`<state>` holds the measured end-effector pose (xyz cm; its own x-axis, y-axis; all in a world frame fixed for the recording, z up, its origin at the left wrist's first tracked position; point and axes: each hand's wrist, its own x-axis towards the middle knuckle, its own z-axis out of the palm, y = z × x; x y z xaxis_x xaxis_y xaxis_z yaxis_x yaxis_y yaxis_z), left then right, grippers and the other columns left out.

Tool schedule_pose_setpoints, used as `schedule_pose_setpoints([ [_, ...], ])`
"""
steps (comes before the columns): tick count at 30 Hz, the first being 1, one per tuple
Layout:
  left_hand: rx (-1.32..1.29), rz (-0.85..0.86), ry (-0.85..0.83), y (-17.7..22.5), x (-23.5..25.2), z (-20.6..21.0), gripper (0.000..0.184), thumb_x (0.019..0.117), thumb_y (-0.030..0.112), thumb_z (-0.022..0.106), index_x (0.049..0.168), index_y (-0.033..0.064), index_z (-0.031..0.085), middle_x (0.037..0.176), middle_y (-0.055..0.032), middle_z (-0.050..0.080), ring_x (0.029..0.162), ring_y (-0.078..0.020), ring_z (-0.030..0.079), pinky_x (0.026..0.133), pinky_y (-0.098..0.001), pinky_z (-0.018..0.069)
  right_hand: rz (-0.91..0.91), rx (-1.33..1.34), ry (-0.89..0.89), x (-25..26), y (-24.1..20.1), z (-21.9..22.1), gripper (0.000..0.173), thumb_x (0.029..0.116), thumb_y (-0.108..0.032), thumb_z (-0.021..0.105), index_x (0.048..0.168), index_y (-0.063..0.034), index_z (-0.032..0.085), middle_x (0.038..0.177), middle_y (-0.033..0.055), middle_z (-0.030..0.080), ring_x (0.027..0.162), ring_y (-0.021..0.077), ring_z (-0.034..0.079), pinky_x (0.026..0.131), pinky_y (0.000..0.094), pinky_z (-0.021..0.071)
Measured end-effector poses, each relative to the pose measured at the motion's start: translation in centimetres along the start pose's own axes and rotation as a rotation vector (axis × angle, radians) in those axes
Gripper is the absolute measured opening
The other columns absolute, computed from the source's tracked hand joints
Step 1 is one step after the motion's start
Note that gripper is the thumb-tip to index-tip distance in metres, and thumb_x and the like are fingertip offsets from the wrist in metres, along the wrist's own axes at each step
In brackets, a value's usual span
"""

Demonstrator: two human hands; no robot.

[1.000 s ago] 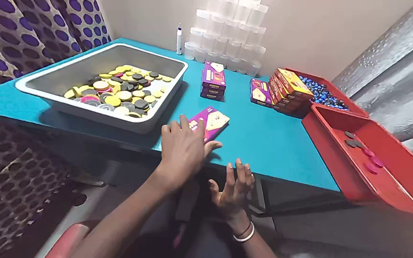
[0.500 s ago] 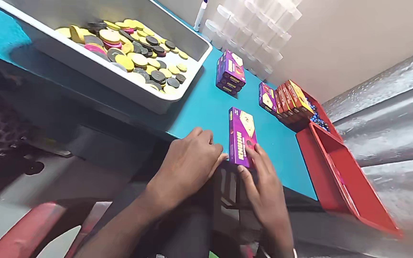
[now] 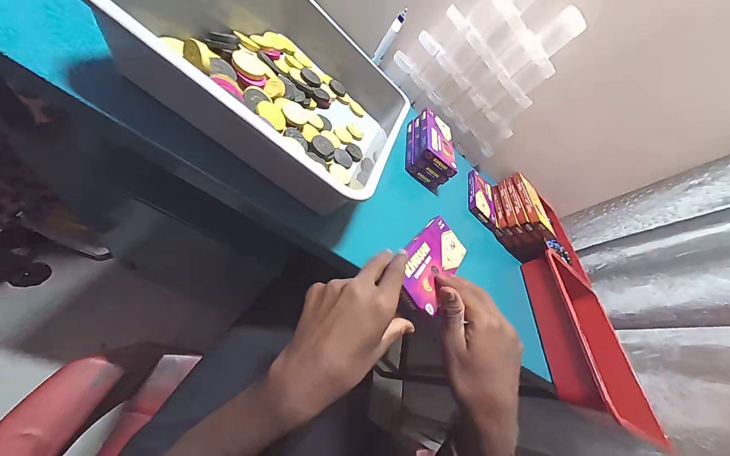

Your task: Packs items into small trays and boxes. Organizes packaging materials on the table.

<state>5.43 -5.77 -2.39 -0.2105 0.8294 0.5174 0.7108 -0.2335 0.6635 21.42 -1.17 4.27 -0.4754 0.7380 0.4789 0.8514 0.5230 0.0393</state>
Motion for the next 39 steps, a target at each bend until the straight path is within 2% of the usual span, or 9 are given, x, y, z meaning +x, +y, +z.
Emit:
schedule_pose_setpoints([
  [3, -0.005, -0.093, 0.020, -0.9, 0.4, 0.3, 0.092, 0.0745, 0.055, 0.083, 0.148, 0.0082, 0.053, 0.139, -0.0146, 0.059, 0.055, -0.0215, 0.062, 0.046, -0.0424, 0.0515, -0.240, 0.141, 0.010, 1.7, 1.9, -0.3, 0.048, 0.1054, -0.048, 0.048, 0.109, -0.0107, 0.078, 0.103, 0.0055, 0.077, 0.098, 0.0160, 0.071, 0.082, 0.0313, 0.0579],
  [6, -0.053, -0.114, -0.023, -0.7, 0.3, 0.4, 0.102, 0.0790, 0.048, 0.082, 0.158, 0.0049, 0.035, 0.144, -0.0214, 0.051, 0.051, -0.0197, 0.059, 0.047, -0.0397, 0.0511, -0.452, 0.290, -0.194, 4.2, 4.6, 1.5, 0.089, 0.0936, -0.083, 0.033, 0.139, -0.0139, 0.065, 0.152, 0.0178, 0.053, 0.145, 0.0400, 0.043, 0.115, 0.0616, 0.0360],
  [9, -0.077, -0.123, -0.050, -0.9, 0.3, 0.0, 0.090, 0.0880, 0.039, 0.075, 0.159, 0.0046, 0.031, 0.144, -0.0192, 0.053, 0.053, -0.0202, 0.061, 0.049, -0.0399, 0.0520, -0.570, 0.362, -0.470, 5.8, 6.9, 2.7, 0.111, 0.0791, -0.093, 0.043, 0.154, -0.0121, 0.050, 0.163, 0.0218, 0.036, 0.151, 0.0484, 0.029, 0.112, 0.0745, 0.0309],
  [15, -0.229, -0.063, 0.075, -4.8, 0.6, -0.1, 0.055, 0.0948, 0.034, 0.070, 0.143, 0.0114, 0.058, 0.118, 0.0012, 0.074, 0.066, -0.0118, 0.064, 0.057, -0.0347, 0.0543, -0.665, 0.177, -0.565, 8.3, 7.4, 0.6, 0.080, 0.0841, -0.069, 0.063, 0.148, -0.0209, 0.057, 0.151, 0.0120, 0.054, 0.140, 0.0372, 0.049, 0.103, 0.0650, 0.0437],
  [19, -0.321, -0.011, 0.011, -5.6, 0.4, -1.0, 0.085, 0.0875, 0.060, 0.069, 0.152, 0.0084, 0.047, 0.126, -0.0008, 0.071, 0.066, -0.0062, 0.061, 0.058, -0.0290, 0.0529, -0.633, 0.364, -0.424, 8.4, 7.2, 2.0, 0.097, 0.0747, -0.082, 0.066, 0.145, -0.0148, 0.060, 0.133, 0.0177, 0.058, 0.128, 0.0279, 0.054, 0.103, 0.0471, 0.0485],
  [22, -0.363, -0.042, 0.113, -6.1, 0.2, -1.4, 0.091, 0.0790, 0.068, 0.070, 0.140, 0.0024, 0.055, 0.076, 0.0012, 0.063, 0.055, -0.0061, 0.051, 0.054, -0.0261, 0.0469, -0.608, 0.424, -0.218, 8.7, 6.3, 1.3, 0.096, 0.0763, -0.078, 0.070, 0.148, -0.0159, 0.054, 0.134, 0.0097, 0.054, 0.125, 0.0121, 0.053, 0.104, 0.0291, 0.0488],
  [32, -0.329, -0.098, 0.129, -5.3, 0.3, -0.8, 0.086, 0.0790, 0.065, 0.072, 0.133, -0.0003, 0.059, 0.065, 0.0015, 0.061, 0.055, -0.0109, 0.055, 0.058, -0.0329, 0.0509, -0.612, 0.217, -0.322, 8.3, 4.6, 2.6, 0.067, 0.0931, -0.068, 0.057, 0.134, -0.0149, 0.069, 0.144, 0.0204, 0.058, 0.127, 0.0383, 0.060, 0.098, 0.0629, 0.0475],
  [36, -0.287, -0.108, 0.168, -5.2, 0.4, -0.5, 0.078, 0.0818, 0.061, 0.072, 0.128, -0.0007, 0.063, 0.065, -0.0007, 0.061, 0.055, -0.0130, 0.058, 0.057, -0.0336, 0.0522, -0.485, 0.207, -0.379, 9.4, 5.4, 3.0, 0.085, 0.0917, -0.072, 0.054, 0.144, -0.0051, 0.054, 0.154, 0.0282, 0.044, 0.137, 0.0451, 0.049, 0.102, 0.0666, 0.0435],
  [39, -0.271, -0.118, 0.185, -5.0, 0.4, -0.3, 0.072, 0.0826, 0.059, 0.073, 0.121, -0.0016, 0.064, 0.064, -0.0019, 0.060, 0.054, -0.0151, 0.058, 0.057, -0.0351, 0.0523, -0.504, 0.253, -0.407, 9.6, 5.5, 3.3, 0.073, 0.0972, -0.058, 0.058, 0.144, -0.0022, 0.053, 0.135, 0.0178, 0.063, 0.111, 0.0260, 0.066, 0.091, 0.0478, 0.0559],
])
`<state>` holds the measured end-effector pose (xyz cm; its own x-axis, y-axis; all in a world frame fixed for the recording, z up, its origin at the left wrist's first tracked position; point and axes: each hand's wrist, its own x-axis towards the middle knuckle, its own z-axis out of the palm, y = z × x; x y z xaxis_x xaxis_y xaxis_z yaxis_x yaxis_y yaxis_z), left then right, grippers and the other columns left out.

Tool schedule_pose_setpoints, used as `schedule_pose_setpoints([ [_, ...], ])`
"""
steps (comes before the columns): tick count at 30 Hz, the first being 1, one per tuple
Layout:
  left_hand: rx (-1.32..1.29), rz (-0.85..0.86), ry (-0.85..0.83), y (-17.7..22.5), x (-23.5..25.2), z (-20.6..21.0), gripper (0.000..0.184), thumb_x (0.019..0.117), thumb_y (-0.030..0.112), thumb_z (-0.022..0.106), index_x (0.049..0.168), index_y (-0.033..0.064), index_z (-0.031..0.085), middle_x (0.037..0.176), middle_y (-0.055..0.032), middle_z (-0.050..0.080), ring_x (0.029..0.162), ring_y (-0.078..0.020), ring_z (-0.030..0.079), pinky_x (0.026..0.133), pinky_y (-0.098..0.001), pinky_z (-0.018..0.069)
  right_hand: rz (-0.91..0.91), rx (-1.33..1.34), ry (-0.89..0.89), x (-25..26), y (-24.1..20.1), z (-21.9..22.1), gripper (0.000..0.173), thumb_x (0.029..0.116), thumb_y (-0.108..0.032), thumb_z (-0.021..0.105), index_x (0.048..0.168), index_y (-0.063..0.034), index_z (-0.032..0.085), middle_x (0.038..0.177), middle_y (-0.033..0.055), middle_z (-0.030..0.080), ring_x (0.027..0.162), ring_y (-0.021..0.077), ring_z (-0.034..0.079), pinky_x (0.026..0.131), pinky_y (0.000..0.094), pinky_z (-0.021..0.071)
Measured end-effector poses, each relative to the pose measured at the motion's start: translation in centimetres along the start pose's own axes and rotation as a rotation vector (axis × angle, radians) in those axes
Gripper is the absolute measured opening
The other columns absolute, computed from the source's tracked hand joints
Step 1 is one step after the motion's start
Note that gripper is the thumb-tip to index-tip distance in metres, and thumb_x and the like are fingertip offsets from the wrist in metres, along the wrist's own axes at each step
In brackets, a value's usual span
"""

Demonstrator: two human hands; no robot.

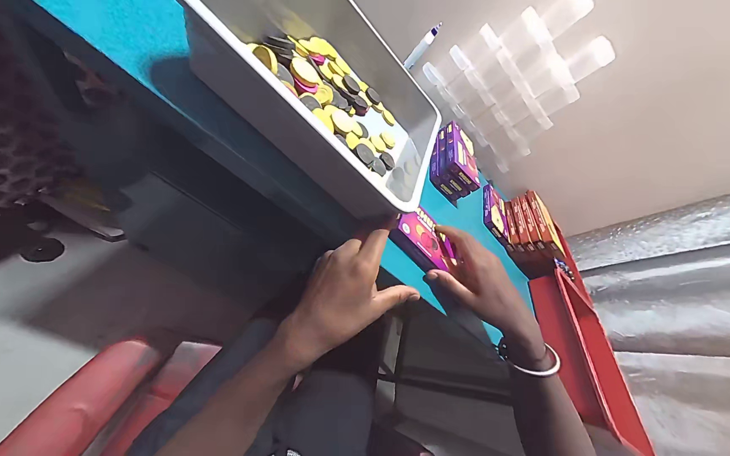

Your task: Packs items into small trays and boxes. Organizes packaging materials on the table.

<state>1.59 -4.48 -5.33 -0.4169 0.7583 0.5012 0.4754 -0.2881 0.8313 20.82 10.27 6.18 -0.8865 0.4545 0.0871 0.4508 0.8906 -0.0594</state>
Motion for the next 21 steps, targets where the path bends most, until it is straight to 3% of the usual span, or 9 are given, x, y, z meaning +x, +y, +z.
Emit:
schedule_pose_setpoints([
  [3, -0.031, -0.015, -0.013, 0.1, -0.1, -0.4, 0.067, 0.0817, 0.060, 0.073, 0.111, 0.0001, 0.064, 0.061, 0.0005, 0.059, 0.054, -0.0131, 0.057, 0.058, -0.0336, 0.0512, -0.112, 0.194, 0.190, -0.9, 0.1, -0.6, 0.063, 0.1037, -0.053, 0.051, 0.145, -0.0050, 0.052, 0.142, 0.0093, 0.058, 0.121, 0.0084, 0.059, 0.100, 0.0275, 0.0510],
  [5, -0.050, -0.007, -0.010, 0.1, 0.1, -0.5, 0.065, 0.0825, 0.063, 0.070, 0.104, 0.0016, 0.064, 0.060, 0.0017, 0.057, 0.053, -0.0112, 0.056, 0.057, -0.0312, 0.0498, -0.145, 0.206, 0.200, -1.5, 0.0, -1.0, 0.062, 0.1052, -0.056, 0.046, 0.147, -0.0095, 0.051, 0.147, 0.0084, 0.055, 0.130, 0.0103, 0.056, 0.107, 0.0298, 0.0492],
  [8, -0.071, 0.004, -0.004, 0.0, 0.2, -0.5, 0.067, 0.0852, 0.066, 0.066, 0.103, 0.0011, 0.064, 0.061, 0.0017, 0.057, 0.054, -0.0097, 0.056, 0.057, -0.0290, 0.0494, -0.171, 0.202, 0.013, -2.1, -0.4, -0.9, 0.063, 0.1053, -0.055, 0.045, 0.139, -0.0049, 0.062, 0.141, 0.0170, 0.062, 0.127, 0.0180, 0.061, 0.103, 0.0347, 0.0535],
  [13, -0.142, 0.015, 0.020, -0.1, 0.2, -0.2, 0.079, 0.0857, 0.064, 0.067, 0.134, 0.0017, 0.064, 0.067, 0.0006, 0.064, 0.055, -0.0076, 0.055, 0.057, -0.0273, 0.0495, -0.199, 0.313, -0.084, -2.3, -0.5, -1.3, 0.064, 0.1061, -0.055, 0.044, 0.138, -0.0034, 0.063, 0.140, 0.0170, 0.062, 0.129, 0.0178, 0.061, 0.106, 0.0344, 0.0524],
  [15, -0.221, 0.039, 0.023, -0.2, 0.3, -0.1, 0.075, 0.0872, 0.058, 0.070, 0.139, 0.0049, 0.063, 0.086, -0.0022, 0.071, 0.055, -0.0026, 0.053, 0.053, -0.0214, 0.0470, -0.204, 0.317, -0.098, -2.1, -0.6, -1.5, 0.063, 0.1067, -0.054, 0.044, 0.138, -0.0038, 0.064, 0.141, 0.0155, 0.063, 0.129, 0.0165, 0.061, 0.106, 0.0335, 0.0529],
  [16, -0.244, 0.043, 0.001, -0.2, 0.3, -0.2, 0.071, 0.0885, 0.055, 0.071, 0.140, 0.0067, 0.064, 0.111, -0.0056, 0.074, 0.059, 0.0000, 0.053, 0.054, -0.0192, 0.0461, -0.209, 0.323, -0.102, -2.0, -0.6, -1.6, 0.063, 0.1068, -0.054, 0.044, 0.138, -0.0037, 0.064, 0.141, 0.0150, 0.063, 0.129, 0.0159, 0.061, 0.105, 0.0332, 0.0532],
  [17, -0.249, 0.045, -0.016, -0.2, 0.3, -0.3, 0.069, 0.0893, 0.054, 0.071, 0.140, 0.0075, 0.064, 0.123, -0.0068, 0.072, 0.061, 0.0016, 0.054, 0.055, -0.0177, 0.0456, -0.215, 0.336, -0.105, -1.9, -0.5, -1.6, 0.062, 0.1070, -0.054, 0.043, 0.137, -0.0030, 0.064, 0.141, 0.0151, 0.063, 0.129, 0.0159, 0.061, 0.105, 0.0332, 0.0535],
  [19, -0.248, 0.025, -0.019, -0.1, 0.3, -0.4, 0.070, 0.0878, 0.053, 0.073, 0.140, 0.0078, 0.064, 0.111, -0.0043, 0.074, 0.058, 0.0010, 0.054, 0.052, -0.0179, 0.0462, -0.228, 0.365, -0.111, -1.8, -0.3, -1.7, 0.063, 0.1075, -0.054, 0.043, 0.137, -0.0023, 0.064, 0.141, 0.0152, 0.063, 0.129, 0.0166, 0.061, 0.106, 0.0339, 0.0533],
  [21, -0.220, -0.005, -0.074, 0.0, 0.2, -0.7, 0.079, 0.0854, 0.056, 0.071, 0.146, 0.0068, 0.057, 0.075, 0.0016, 0.067, 0.053, -0.0028, 0.050, 0.052, -0.0226, 0.0468, -0.237, 0.402, -0.123, -1.7, 0.0, -1.7, 0.065, 0.1077, -0.055, 0.041, 0.136, -0.0017, 0.064, 0.141, 0.0148, 0.063, 0.130, 0.0177, 0.060, 0.109, 0.0356, 0.0524],
])
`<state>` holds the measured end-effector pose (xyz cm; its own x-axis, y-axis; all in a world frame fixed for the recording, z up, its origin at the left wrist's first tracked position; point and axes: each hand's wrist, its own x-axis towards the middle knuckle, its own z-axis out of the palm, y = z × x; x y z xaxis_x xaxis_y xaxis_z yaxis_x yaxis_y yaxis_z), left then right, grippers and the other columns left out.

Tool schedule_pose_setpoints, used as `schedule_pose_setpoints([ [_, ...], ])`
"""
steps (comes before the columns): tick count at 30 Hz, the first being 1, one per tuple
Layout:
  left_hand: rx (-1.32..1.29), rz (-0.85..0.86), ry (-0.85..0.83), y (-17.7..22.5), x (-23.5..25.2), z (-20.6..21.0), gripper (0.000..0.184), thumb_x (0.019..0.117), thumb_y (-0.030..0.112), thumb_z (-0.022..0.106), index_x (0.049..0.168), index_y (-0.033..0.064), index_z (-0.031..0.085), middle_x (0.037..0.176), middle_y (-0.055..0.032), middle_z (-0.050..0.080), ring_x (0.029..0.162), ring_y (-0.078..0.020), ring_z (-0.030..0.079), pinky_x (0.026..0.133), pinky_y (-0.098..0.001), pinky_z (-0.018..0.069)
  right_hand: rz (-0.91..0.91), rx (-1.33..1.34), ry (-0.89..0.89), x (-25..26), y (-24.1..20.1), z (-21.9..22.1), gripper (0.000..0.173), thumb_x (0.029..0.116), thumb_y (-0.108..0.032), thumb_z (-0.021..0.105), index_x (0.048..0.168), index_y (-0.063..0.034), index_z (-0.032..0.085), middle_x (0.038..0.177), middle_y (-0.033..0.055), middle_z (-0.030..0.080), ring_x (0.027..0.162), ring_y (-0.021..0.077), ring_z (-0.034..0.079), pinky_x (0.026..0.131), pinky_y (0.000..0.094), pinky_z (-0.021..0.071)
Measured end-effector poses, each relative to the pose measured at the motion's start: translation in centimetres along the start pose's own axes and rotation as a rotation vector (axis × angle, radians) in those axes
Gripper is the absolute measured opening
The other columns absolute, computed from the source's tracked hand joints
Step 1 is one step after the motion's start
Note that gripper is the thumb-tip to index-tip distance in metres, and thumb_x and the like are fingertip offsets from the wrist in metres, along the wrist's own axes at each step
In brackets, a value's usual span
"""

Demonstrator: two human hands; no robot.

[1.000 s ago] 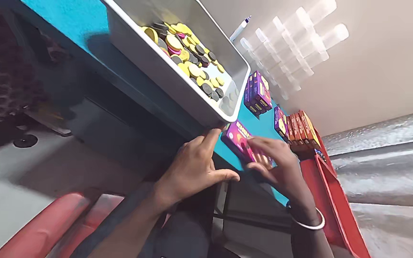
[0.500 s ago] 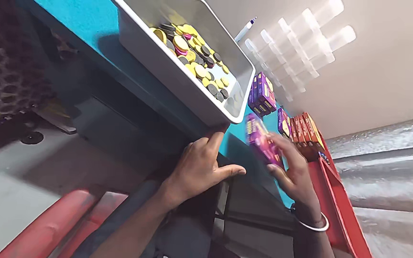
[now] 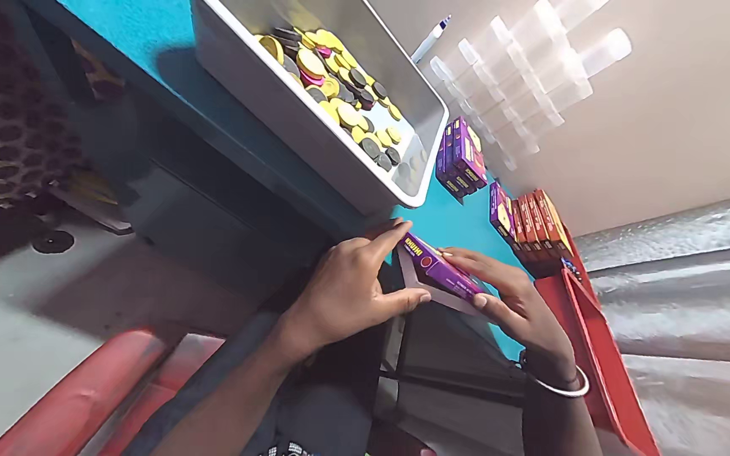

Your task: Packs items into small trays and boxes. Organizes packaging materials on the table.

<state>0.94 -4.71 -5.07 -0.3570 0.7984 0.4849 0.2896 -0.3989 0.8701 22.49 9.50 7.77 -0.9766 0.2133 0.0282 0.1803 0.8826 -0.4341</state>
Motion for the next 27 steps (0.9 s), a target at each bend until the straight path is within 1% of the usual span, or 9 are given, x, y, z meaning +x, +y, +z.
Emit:
schedule_pose_setpoints([
  [5, -0.003, 0.038, -0.156, -0.5, -0.1, -0.7, 0.086, 0.0863, 0.052, 0.070, 0.154, 0.0056, 0.045, 0.065, 0.0039, 0.061, 0.050, -0.0026, 0.049, 0.052, -0.0241, 0.0485, 0.005, 0.056, 0.029, 0.0, 0.1, -0.2, 0.065, 0.1084, -0.055, 0.039, 0.140, -0.0021, 0.059, 0.140, 0.0082, 0.063, 0.128, 0.0103, 0.060, 0.109, 0.0307, 0.0506],
  [9, -0.058, 0.065, -0.047, -1.1, 0.2, -0.4, 0.064, 0.0881, 0.037, 0.071, 0.143, 0.0062, 0.058, 0.101, -0.0004, 0.074, 0.055, 0.0031, 0.053, 0.049, -0.0165, 0.0470, 0.120, 0.154, 0.273, -0.4, -0.1, 0.2, 0.054, 0.1066, -0.058, 0.039, 0.142, -0.0206, 0.057, 0.125, -0.0174, 0.066, 0.113, -0.0078, 0.060, 0.099, 0.0170, 0.0511],
  [12, 0.071, 0.078, 0.012, -1.2, 0.2, 0.3, 0.072, 0.0874, 0.046, 0.070, 0.149, 0.0122, 0.054, 0.070, 0.0004, 0.067, 0.050, -0.0069, 0.053, 0.051, -0.0288, 0.0488, 0.201, 0.246, 0.425, -0.7, 0.6, 0.0, 0.048, 0.1018, -0.065, 0.043, 0.131, -0.0316, 0.062, 0.112, -0.0241, 0.068, 0.104, -0.0100, 0.063, 0.091, 0.0153, 0.0538],
  [14, 0.151, 0.111, 0.054, -0.9, 0.1, 0.6, 0.074, 0.0861, 0.052, 0.071, 0.149, 0.0172, 0.055, 0.074, -0.0032, 0.067, 0.052, -0.0128, 0.055, 0.052, -0.0345, 0.0489, 0.171, 0.263, 0.386, -0.6, 0.7, -0.1, 0.050, 0.1034, -0.063, 0.042, 0.135, -0.0286, 0.061, 0.115, -0.0228, 0.068, 0.106, -0.0100, 0.062, 0.093, 0.0149, 0.0530],
  [16, 0.209, 0.135, 0.081, -0.8, 0.0, 0.8, 0.057, 0.0870, 0.039, 0.073, 0.139, 0.0195, 0.066, 0.108, -0.0112, 0.074, 0.061, -0.0178, 0.062, 0.055, -0.0388, 0.0518, 0.140, 0.256, 0.366, -0.2, 0.5, 0.1, 0.053, 0.1055, -0.059, 0.041, 0.139, -0.0215, 0.058, 0.119, -0.0189, 0.067, 0.109, -0.0079, 0.062, 0.096, 0.0164, 0.0525],
  [19, 0.300, 0.143, 0.160, -1.2, 0.1, 1.1, 0.046, 0.0802, 0.016, 0.070, 0.126, 0.0182, 0.075, 0.092, -0.0122, 0.074, 0.055, -0.0244, 0.061, 0.049, -0.0424, 0.0481, 0.206, 0.098, 0.515, 0.2, 0.5, 0.6, 0.058, 0.1064, -0.060, 0.038, 0.140, -0.0150, 0.054, 0.117, -0.0161, 0.066, 0.105, -0.0089, 0.062, 0.093, 0.0158, 0.0533],
  [21, 0.321, 0.109, 0.086, -1.0, 0.1, 0.7, 0.049, 0.0849, 0.029, 0.071, 0.133, 0.0208, 0.071, 0.116, -0.0116, 0.074, 0.061, -0.0209, 0.065, 0.053, -0.0408, 0.0512, 0.276, -0.134, 0.567, -0.1, 1.5, 0.1, 0.061, 0.1080, -0.052, 0.038, 0.145, -0.0061, 0.051, 0.127, -0.0015, 0.065, 0.111, -0.0011, 0.062, 0.094, 0.0214, 0.0536],
  [23, 0.338, 0.090, 0.025, -0.8, 0.1, 0.5, 0.057, 0.0873, 0.048, 0.070, 0.138, 0.0226, 0.067, 0.126, -0.0129, 0.071, 0.063, -0.0211, 0.066, 0.054, -0.0423, 0.0525, 0.384, -0.304, 0.526, -0.5, 2.5, -0.4, 0.063, 0.1046, -0.047, 0.043, 0.148, -0.0027, 0.049, 0.140, 0.0156, 0.060, 0.123, 0.0171, 0.062, 0.101, 0.0372, 0.0527],
  [27, 0.365, 0.099, -0.008, -0.7, 0.0, 0.6, 0.073, 0.0849, 0.069, 0.064, 0.139, 0.0203, 0.067, 0.131, -0.0114, 0.069, 0.061, -0.0186, 0.066, 0.052, -0.0409, 0.0526, 0.562, -0.437, 0.485, -0.4, 3.1, 0.5, 0.064, 0.1005, -0.045, 0.050, 0.147, -0.0014, 0.048, 0.136, 0.0220, 0.061, 0.118, 0.0320, 0.065, 0.095, 0.0532, 0.0546],
])
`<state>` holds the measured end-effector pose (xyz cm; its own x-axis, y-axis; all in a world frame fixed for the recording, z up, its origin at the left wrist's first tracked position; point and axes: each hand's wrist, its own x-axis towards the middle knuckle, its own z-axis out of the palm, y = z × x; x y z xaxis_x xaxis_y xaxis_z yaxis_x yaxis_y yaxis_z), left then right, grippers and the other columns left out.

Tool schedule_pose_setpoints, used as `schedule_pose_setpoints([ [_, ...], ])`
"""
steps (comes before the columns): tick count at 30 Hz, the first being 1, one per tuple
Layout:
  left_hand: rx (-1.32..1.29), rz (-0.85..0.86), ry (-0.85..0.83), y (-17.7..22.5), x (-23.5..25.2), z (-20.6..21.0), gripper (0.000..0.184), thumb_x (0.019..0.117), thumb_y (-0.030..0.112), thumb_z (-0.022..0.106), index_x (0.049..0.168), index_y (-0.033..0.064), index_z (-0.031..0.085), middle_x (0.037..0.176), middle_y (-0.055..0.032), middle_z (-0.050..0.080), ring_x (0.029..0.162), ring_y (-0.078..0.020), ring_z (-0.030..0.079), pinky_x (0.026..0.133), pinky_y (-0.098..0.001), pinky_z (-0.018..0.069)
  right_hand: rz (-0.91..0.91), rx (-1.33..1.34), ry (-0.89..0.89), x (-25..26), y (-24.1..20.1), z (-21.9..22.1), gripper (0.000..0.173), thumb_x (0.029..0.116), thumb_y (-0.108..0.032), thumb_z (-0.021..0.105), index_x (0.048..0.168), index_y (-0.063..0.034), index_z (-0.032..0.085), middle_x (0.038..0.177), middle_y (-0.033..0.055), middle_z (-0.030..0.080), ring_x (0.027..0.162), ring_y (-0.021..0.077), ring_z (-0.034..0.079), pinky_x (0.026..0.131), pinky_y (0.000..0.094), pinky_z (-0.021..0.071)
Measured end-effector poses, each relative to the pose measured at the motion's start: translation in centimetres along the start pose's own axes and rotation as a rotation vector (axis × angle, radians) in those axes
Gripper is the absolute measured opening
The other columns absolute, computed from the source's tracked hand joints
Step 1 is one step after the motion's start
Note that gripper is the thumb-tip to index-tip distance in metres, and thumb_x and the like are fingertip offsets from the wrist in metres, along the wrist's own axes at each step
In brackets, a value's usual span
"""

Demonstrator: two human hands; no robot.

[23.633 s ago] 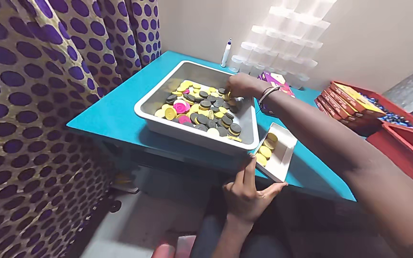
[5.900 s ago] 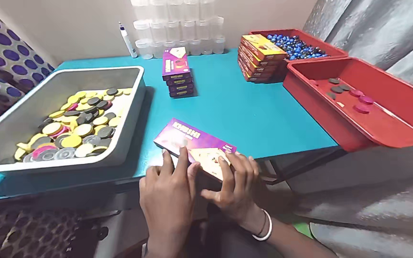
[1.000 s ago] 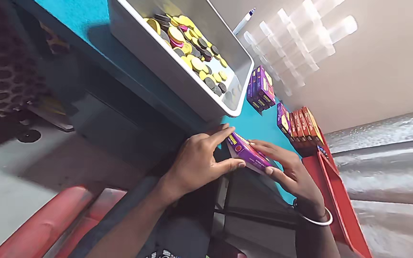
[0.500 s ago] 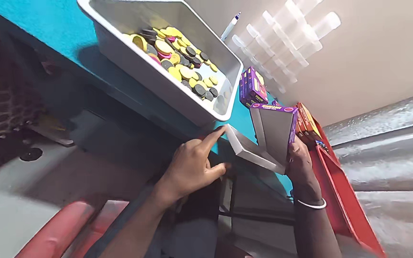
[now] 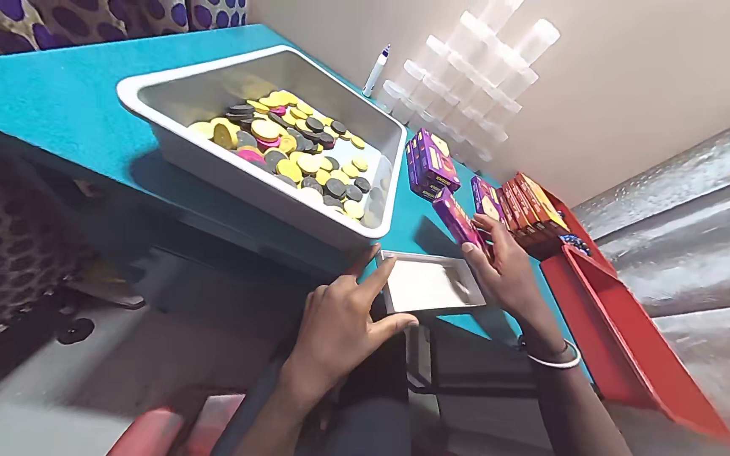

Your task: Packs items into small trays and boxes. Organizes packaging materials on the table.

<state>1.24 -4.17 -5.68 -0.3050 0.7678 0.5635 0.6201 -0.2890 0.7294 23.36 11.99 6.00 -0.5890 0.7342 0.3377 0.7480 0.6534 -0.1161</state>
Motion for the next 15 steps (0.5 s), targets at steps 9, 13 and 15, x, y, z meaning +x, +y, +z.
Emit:
schedule_pose_setpoints([
  [9, -0.025, -0.081, 0.093, 2.0, -0.2, 0.7, 0.062, 0.0812, 0.042, 0.077, 0.134, 0.0110, 0.069, 0.137, -0.0128, 0.066, 0.072, -0.0194, 0.072, 0.054, -0.0380, 0.0564, -0.409, -0.028, 0.060, 8.2, -12.1, -3.2, 0.030, 0.0973, -0.006, 0.067, 0.128, -0.0047, 0.067, 0.117, 0.0161, 0.071, 0.100, 0.0293, 0.072, 0.086, 0.0468, 0.0592],
  [13, 0.010, -0.044, 0.143, 2.2, -0.1, 1.0, 0.061, 0.0761, 0.043, 0.080, 0.122, 0.0037, 0.074, 0.118, -0.0171, 0.074, 0.085, -0.0252, 0.076, 0.063, -0.0403, 0.0606, -0.540, -0.001, -0.423, 13.5, -16.6, 0.1, 0.039, 0.0907, 0.001, 0.068, 0.127, -0.0113, 0.072, 0.113, 0.0162, 0.072, 0.100, 0.0334, 0.071, 0.089, 0.0550, 0.0555],
  [15, -0.002, -0.035, 0.148, 2.1, -0.2, 0.7, 0.061, 0.0748, 0.040, 0.082, 0.120, 0.0010, 0.074, 0.116, -0.0188, 0.074, 0.088, -0.0265, 0.076, 0.067, -0.0412, 0.0618, -0.576, -0.062, -0.613, 15.2, -17.9, 1.8, 0.048, 0.0843, 0.002, 0.075, 0.130, -0.0140, 0.070, 0.113, 0.0161, 0.073, 0.102, 0.0376, 0.069, 0.086, 0.0622, 0.0529],
])
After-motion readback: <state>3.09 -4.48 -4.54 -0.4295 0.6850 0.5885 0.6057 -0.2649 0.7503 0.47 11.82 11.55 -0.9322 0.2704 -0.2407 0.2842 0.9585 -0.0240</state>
